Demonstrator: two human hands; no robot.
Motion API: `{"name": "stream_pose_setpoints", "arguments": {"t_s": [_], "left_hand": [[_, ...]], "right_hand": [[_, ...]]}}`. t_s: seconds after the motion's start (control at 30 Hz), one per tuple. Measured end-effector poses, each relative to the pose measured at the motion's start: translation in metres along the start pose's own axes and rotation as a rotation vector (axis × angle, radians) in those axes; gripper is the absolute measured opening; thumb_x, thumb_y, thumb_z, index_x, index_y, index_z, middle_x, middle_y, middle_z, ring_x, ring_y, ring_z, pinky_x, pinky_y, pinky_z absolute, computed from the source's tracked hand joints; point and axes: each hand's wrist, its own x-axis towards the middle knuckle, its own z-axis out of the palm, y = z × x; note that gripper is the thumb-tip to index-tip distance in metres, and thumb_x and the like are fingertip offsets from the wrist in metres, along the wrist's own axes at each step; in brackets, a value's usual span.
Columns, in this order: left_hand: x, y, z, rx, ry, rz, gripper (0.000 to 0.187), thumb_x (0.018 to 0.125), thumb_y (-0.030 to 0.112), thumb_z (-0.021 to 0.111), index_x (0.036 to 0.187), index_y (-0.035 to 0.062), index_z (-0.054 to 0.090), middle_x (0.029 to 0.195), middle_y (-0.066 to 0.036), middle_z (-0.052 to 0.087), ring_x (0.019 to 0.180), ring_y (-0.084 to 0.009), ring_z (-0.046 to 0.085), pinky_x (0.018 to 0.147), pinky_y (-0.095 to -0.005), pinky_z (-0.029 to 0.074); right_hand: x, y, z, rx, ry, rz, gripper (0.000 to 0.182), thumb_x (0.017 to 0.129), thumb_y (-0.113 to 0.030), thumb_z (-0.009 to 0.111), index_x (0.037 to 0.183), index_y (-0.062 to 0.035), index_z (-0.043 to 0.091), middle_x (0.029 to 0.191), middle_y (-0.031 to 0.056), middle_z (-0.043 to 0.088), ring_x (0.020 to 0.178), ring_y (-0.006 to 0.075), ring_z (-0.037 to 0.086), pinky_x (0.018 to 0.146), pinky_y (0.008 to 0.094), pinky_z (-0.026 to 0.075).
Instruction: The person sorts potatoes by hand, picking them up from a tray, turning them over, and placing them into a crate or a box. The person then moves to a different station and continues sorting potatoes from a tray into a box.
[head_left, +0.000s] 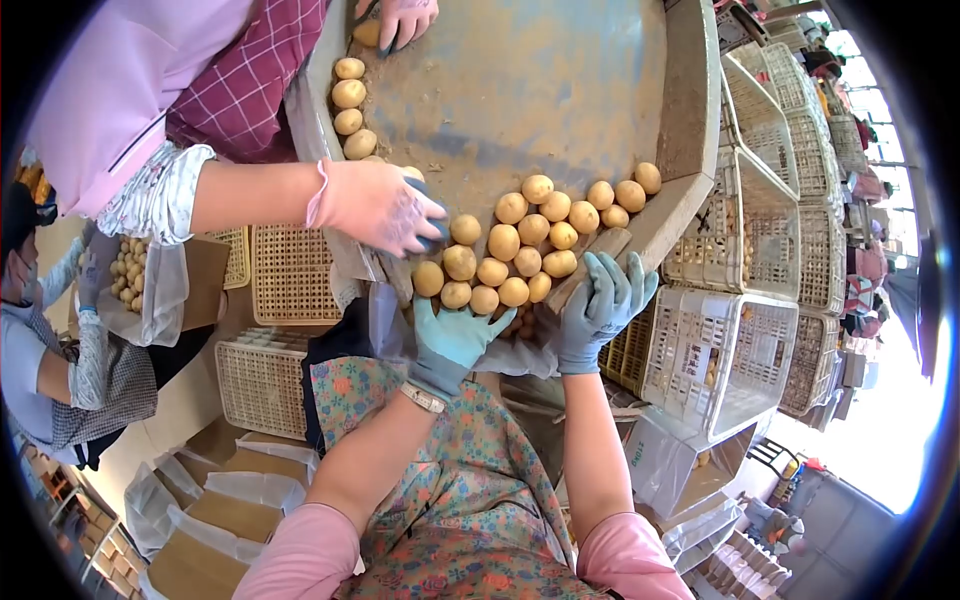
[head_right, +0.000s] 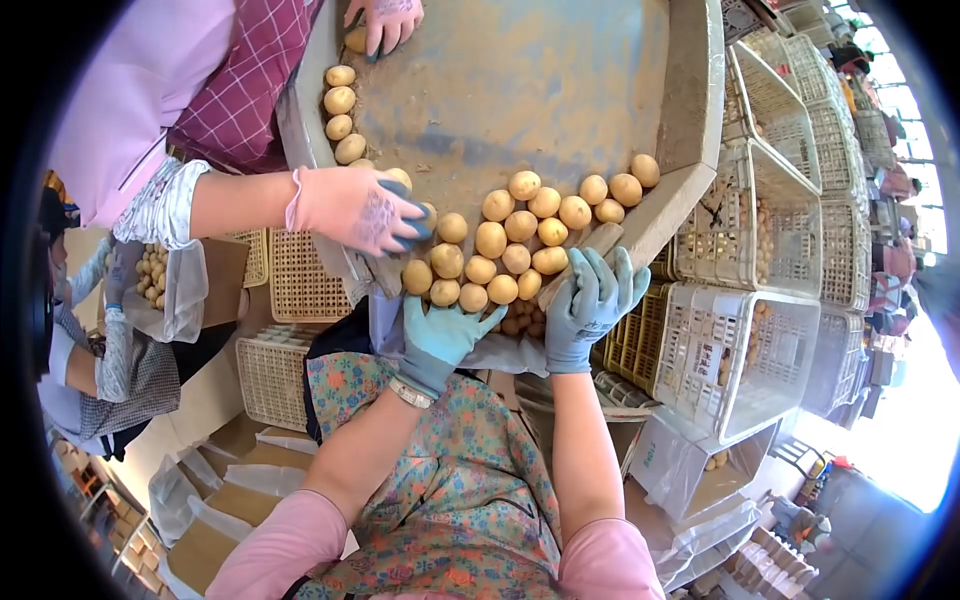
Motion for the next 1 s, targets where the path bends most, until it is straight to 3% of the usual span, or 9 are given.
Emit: {"name": "stream_pose_setpoints", "arguments": {"t_s": [0.17, 0.27, 0.4, 0.47, 0.57, 0.73, 0.77, 0.9, 1.0], "left_hand": [[0.0, -0.002, 0.003, 0.083, 0.058, 0.018, 0.075, 0.102, 0.065, 0.037, 0.163, 0.0212, 0.034, 0.17, -0.01, 0.028, 0.156, -0.0377, 0.027, 0.123, -0.0681, 0.023], [0.002, -0.002, 0.006, 0.088, 0.027, 0.028, 0.073, 0.103, 0.064, 0.039, 0.162, 0.0201, 0.036, 0.168, -0.012, 0.03, 0.155, -0.0394, 0.029, 0.122, -0.0679, 0.025], [0.001, 0.0, -0.002, 0.077, 0.009, -0.001, 0.072, 0.104, 0.063, 0.04, 0.16, 0.0187, 0.038, 0.166, -0.013, 0.035, 0.152, -0.0393, 0.034, 0.12, -0.0654, 0.031], [0.001, 0.001, -0.013, 0.043, 0.019, -0.01, 0.073, 0.103, 0.065, 0.04, 0.16, 0.0187, 0.039, 0.166, -0.011, 0.037, 0.151, -0.0377, 0.036, 0.119, -0.0628, 0.034], [0.003, 0.003, -0.025, -0.233, -0.17, -0.078, 0.08, 0.101, 0.07, 0.035, 0.162, 0.0183, 0.035, 0.166, -0.012, 0.036, 0.152, -0.037, 0.033, 0.121, -0.0631, 0.03], [0.0, -0.003, -0.01, -0.104, -0.133, -0.021, 0.08, 0.102, 0.069, 0.035, 0.163, 0.0165, 0.031, 0.165, -0.015, 0.034, 0.153, -0.043, 0.03, 0.123, -0.0679, 0.026], [0.001, -0.003, -0.007, -0.052, -0.071, -0.013, 0.08, 0.102, 0.068, 0.036, 0.163, 0.0164, 0.031, 0.166, -0.016, 0.033, 0.153, -0.0435, 0.03, 0.123, -0.0679, 0.026], [-0.001, -0.002, 0.002, 0.036, -0.011, -0.005, 0.079, 0.103, 0.066, 0.038, 0.163, 0.0155, 0.031, 0.166, -0.016, 0.032, 0.152, -0.0435, 0.032, 0.122, -0.068, 0.027], [-0.001, -0.004, 0.003, 0.069, 0.018, 0.027, 0.079, 0.103, 0.066, 0.038, 0.162, 0.0141, 0.033, 0.166, -0.016, 0.031, 0.152, -0.0445, 0.032, 0.123, -0.0674, 0.027]], "right_hand": [[0.002, -0.001, -0.001, -0.006, 0.014, -0.016, 0.028, 0.086, -0.005, 0.063, 0.108, -0.0176, 0.074, 0.12, -0.0014, 0.068, 0.133, 0.0307, 0.052, 0.126, 0.061, 0.024], [0.018, -0.024, -0.017, -0.164, -0.172, 0.023, 0.028, 0.087, -0.008, 0.063, 0.112, -0.0152, 0.073, 0.125, 0.0001, 0.067, 0.132, 0.0293, 0.054, 0.125, 0.0614, 0.026], [0.017, -0.069, -0.007, 0.14, -0.465, 0.055, 0.048, 0.091, -0.008, 0.057, 0.139, -0.009, 0.061, 0.134, 0.0107, 0.066, 0.126, 0.0318, 0.059, 0.118, 0.0491, 0.038], [0.027, -0.08, 0.016, -0.072, -0.654, 0.094, 0.062, 0.091, -0.009, 0.061, 0.151, -0.0073, 0.047, 0.153, 0.0165, 0.051, 0.125, 0.0353, 0.059, 0.104, 0.0468, 0.047], [0.038, -0.083, 0.051, -0.097, -0.663, -0.024, 0.063, 0.09, -0.011, 0.065, 0.151, -0.007, 0.047, 0.154, 0.0151, 0.049, 0.121, 0.0355, 0.06, 0.097, 0.0454, 0.05], [0.065, -0.07, 0.065, -0.084, -0.671, -0.032, 0.047, 0.086, -0.01, 0.07, 0.132, -0.0144, 0.062, 0.134, 0.0102, 0.062, 0.097, 0.0337, 0.07, 0.08, 0.0454, 0.057], [0.064, -0.066, 0.063, -0.037, -0.667, 0.024, 0.039, 0.087, -0.001, 0.064, 0.124, -0.0133, 0.062, 0.126, 0.0073, 0.062, 0.095, 0.0309, 0.068, 0.081, 0.0453, 0.055], [0.049, -0.052, 0.046, 0.076, -0.655, 0.143, 0.044, 0.09, -0.005, 0.066, 0.132, -0.016, 0.061, 0.135, 0.0101, 0.062, 0.113, 0.0302, 0.067, 0.089, 0.0438, 0.057], [0.032, -0.058, 0.008, 0.431, -0.481, 0.312, 0.051, 0.095, -0.009, 0.066, 0.143, -0.0164, 0.056, 0.143, 0.016, 0.058, 0.122, 0.0303, 0.064, 0.098, 0.0416, 0.055]]}}
